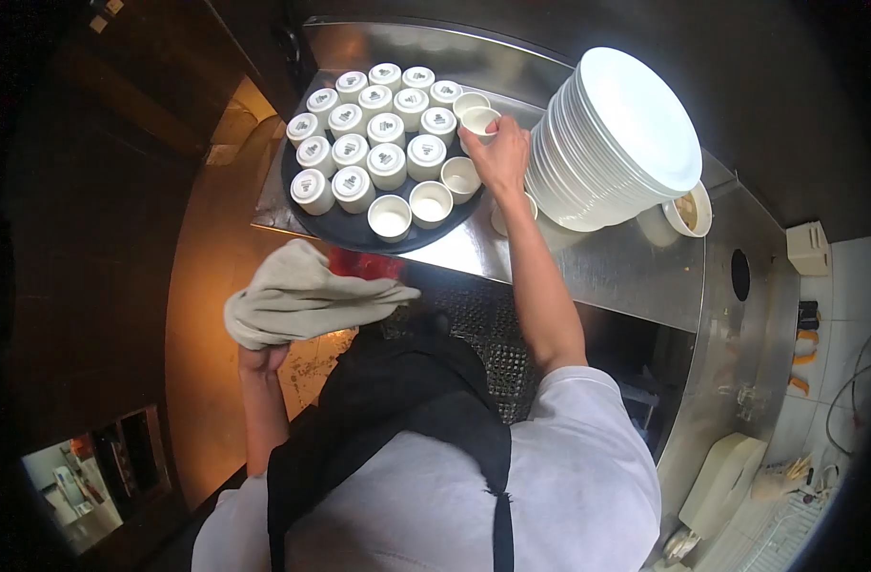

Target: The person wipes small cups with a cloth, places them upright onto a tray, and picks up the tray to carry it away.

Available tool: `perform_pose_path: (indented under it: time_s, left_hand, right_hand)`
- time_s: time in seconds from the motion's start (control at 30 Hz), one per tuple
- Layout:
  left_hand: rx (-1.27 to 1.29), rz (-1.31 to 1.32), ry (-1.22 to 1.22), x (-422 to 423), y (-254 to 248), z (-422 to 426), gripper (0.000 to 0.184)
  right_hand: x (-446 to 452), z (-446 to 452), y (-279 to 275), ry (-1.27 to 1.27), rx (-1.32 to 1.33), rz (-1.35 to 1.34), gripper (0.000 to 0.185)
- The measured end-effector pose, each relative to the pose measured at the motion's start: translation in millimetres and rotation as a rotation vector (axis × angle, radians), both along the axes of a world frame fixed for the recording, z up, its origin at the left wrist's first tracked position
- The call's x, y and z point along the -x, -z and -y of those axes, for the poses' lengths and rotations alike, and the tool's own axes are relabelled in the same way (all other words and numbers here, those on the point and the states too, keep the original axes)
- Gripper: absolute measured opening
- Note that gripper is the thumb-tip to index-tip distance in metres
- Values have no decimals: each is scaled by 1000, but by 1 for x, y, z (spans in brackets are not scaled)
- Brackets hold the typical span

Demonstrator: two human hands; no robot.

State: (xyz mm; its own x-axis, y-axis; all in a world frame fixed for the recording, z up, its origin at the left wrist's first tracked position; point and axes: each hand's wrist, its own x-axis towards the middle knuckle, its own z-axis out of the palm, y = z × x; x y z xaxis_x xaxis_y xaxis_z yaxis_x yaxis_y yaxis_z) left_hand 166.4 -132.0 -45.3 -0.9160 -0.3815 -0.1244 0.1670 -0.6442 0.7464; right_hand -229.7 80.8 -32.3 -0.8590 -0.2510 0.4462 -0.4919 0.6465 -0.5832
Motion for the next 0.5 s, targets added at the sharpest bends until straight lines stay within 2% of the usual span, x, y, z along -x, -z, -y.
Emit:
perform_pose_path:
  time_s: [0.07, 0.13, 0.2, 0.23, 0.33, 0.37, 0.47, 0.5]
  left_hand:
    - [-3, -10, 24, -2, 9, -6, 57]
    - [-37, -56, 40, 1, 1, -20, 57]
    - [-92, -1, 61, -14, 30, -14, 57]
    - [-123, 22, 50, -19, 42, -14, 56]
    - [-79, 52, 44, -25, 53, -8, 58]
    - [-42, 58, 47, -29, 56, -4, 59]
    - [76, 78, 74, -38, 58, 7, 63]
    - [71, 48, 90, -34, 49, 7, 64]
  right_hand:
    - [4, 2, 11, 19, 6, 169, 47]
    - [6, 4, 25, -16, -18, 180, 46]
    - [3, 4, 27, -86, -64, 196, 47]
    - [5, 3, 22, -109, -135, 344, 44]
    - [-2, 15, 13, -139, -211, -148, 46]
    - [-6, 22, -6, -304, -262, -22, 53]
    - [-23, 53, -21, -497, -614, -101, 59]
    - [-20, 62, -14, -489, -709, -16, 64]
